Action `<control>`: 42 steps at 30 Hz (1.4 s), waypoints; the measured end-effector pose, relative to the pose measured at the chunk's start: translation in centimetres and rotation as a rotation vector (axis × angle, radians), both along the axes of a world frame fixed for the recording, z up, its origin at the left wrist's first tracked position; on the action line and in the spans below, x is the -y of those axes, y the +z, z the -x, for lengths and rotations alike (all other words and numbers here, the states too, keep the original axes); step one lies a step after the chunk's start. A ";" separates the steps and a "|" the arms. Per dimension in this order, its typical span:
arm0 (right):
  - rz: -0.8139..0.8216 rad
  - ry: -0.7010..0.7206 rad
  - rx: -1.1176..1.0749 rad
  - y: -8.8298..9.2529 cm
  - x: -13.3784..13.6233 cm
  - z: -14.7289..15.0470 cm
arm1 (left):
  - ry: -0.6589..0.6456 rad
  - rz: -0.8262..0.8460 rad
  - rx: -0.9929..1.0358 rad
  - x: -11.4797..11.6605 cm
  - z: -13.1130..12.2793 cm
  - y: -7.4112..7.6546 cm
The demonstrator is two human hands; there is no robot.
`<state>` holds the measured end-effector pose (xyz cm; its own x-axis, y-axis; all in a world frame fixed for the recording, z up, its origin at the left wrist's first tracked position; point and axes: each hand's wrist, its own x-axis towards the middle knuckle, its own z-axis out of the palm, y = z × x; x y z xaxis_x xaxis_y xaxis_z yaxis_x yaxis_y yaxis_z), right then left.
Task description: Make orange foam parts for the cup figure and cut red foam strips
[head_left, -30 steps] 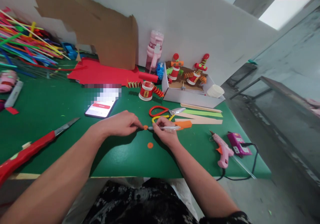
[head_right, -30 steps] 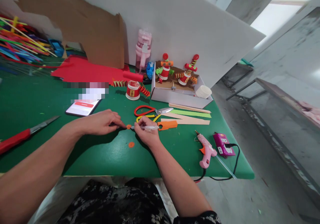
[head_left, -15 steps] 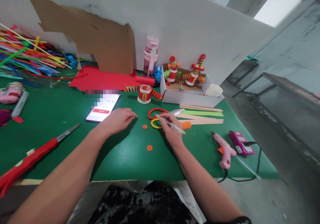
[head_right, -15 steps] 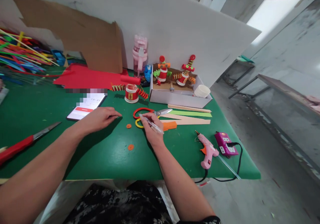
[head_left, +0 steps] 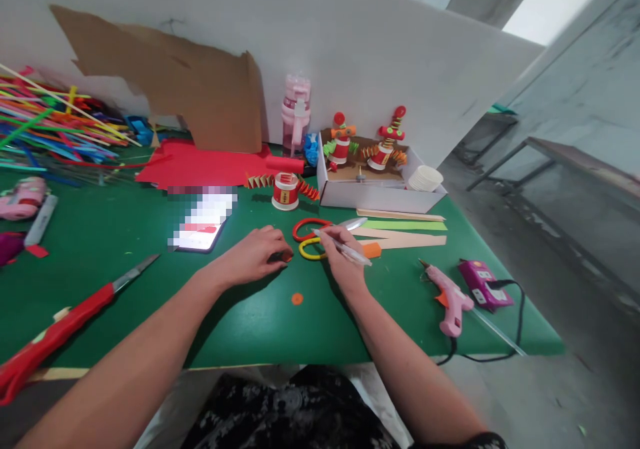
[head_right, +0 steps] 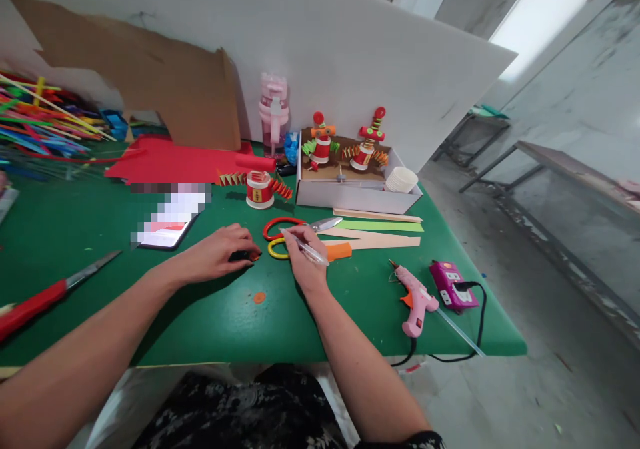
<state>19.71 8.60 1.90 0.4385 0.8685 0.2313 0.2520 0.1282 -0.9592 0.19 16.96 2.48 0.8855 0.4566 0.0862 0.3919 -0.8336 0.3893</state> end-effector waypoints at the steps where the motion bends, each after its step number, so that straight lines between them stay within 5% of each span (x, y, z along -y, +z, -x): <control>1: 0.002 0.003 0.002 0.0 0.0 0.0 | 0.017 -0.003 -0.010 0.0 0.0 0.0; 8: 0.021 0.063 0.025 0.2 0.2 -0.2 | 0.155 0.080 -0.031 -1.2 1.8 0.7; 14: 0.097 0.343 0.109 -0.3 0.8 0.8 | -0.042 0.152 -0.050 -2.0 3.2 1.1; 42: 0.183 0.455 0.278 -0.2 1.4 1.7 | -0.015 0.098 -0.069 -1.6 2.9 1.3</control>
